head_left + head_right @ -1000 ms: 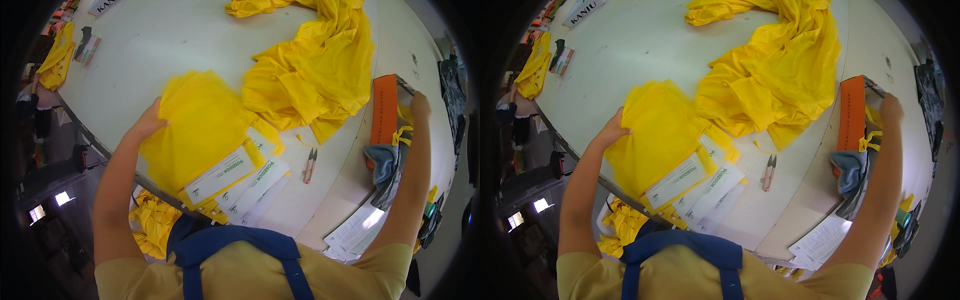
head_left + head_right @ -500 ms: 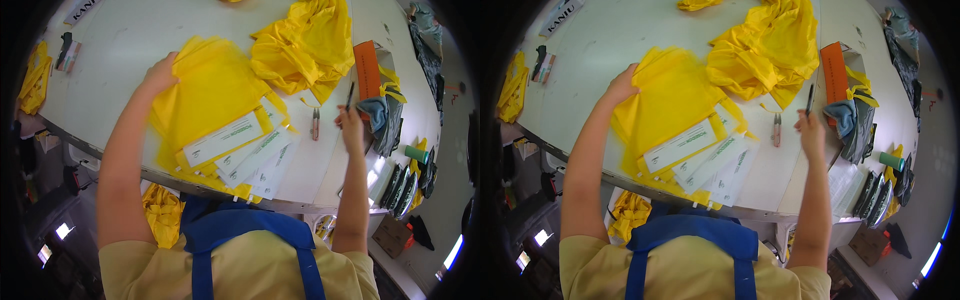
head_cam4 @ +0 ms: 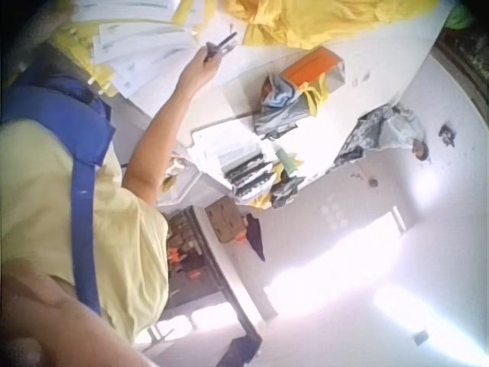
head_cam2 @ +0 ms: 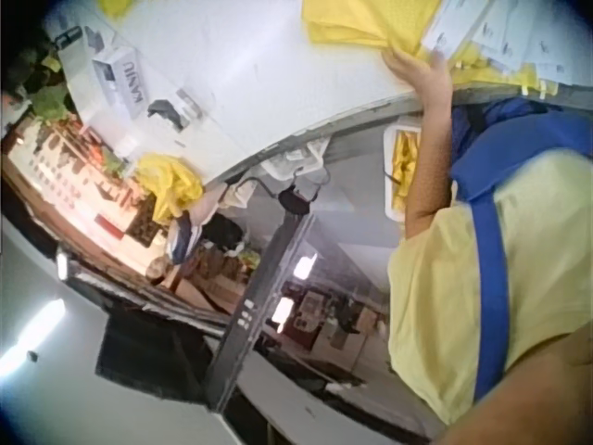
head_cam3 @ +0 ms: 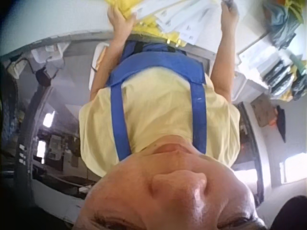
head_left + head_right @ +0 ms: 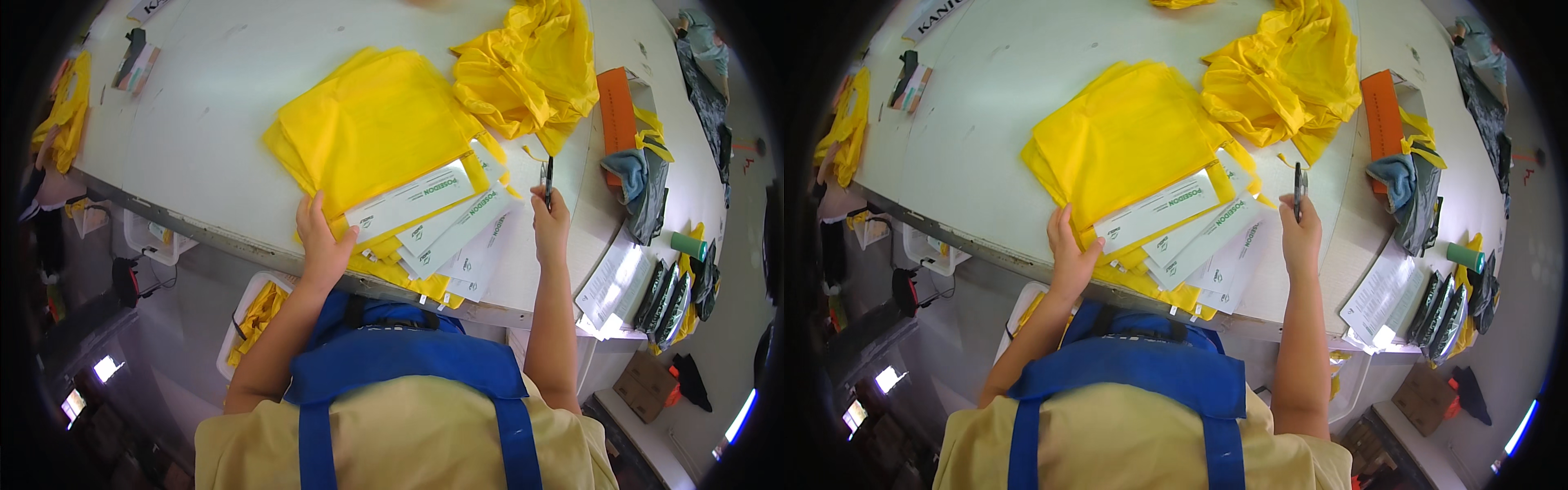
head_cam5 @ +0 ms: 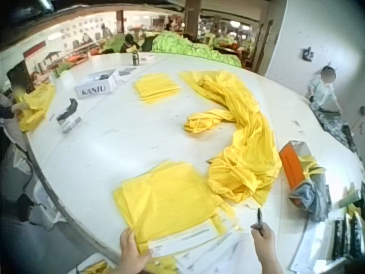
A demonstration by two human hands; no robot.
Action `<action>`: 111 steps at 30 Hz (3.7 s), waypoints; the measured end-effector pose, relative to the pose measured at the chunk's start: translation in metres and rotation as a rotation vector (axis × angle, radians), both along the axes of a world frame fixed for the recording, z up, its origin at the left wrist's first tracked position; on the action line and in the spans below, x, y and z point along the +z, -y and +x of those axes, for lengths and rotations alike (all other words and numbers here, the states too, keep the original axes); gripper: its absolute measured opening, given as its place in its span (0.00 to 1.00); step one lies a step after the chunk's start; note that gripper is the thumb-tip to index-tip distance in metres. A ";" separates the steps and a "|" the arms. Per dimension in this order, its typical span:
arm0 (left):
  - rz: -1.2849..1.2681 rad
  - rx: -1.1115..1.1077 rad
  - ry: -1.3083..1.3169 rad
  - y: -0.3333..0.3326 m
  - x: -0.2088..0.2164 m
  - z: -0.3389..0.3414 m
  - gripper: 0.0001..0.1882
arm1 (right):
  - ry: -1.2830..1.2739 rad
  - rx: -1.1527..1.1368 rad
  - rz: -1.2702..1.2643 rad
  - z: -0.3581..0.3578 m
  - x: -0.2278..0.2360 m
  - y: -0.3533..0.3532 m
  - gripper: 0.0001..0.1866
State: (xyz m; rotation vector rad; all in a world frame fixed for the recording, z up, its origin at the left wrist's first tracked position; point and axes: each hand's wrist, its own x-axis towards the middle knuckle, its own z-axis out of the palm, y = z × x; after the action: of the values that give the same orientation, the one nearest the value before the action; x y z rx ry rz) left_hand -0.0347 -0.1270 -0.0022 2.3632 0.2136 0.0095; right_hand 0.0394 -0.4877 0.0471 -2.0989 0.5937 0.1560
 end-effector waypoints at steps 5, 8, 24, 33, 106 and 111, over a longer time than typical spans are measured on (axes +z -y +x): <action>-0.321 0.397 -0.230 0.000 -0.004 0.002 0.44 | 0.124 0.237 -0.256 0.053 -0.019 -0.029 0.28; -0.469 0.527 -0.278 -0.003 0.005 0.003 0.44 | -0.082 0.356 -0.238 0.061 -0.011 -0.049 0.37; -0.815 0.671 -0.179 -0.021 0.029 0.023 0.34 | -0.176 0.295 -0.225 0.036 -0.025 -0.073 0.40; -1.167 0.783 -0.232 -0.030 0.027 -0.032 0.27 | -0.274 0.386 -0.166 0.063 -0.029 -0.066 0.43; -0.996 0.434 -0.444 -0.124 0.003 0.001 0.09 | 0.258 0.443 0.094 0.035 -0.002 -0.207 0.10; -0.951 0.400 -0.505 -0.124 -0.002 -0.009 0.10 | 0.326 0.609 -0.096 0.029 -0.006 -0.206 0.11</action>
State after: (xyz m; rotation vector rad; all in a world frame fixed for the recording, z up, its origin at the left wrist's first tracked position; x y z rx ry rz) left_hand -0.0436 -0.0032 -0.0046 1.3127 0.7452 -0.4083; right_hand 0.0684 -0.2817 0.0415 -2.2775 -0.2466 0.1236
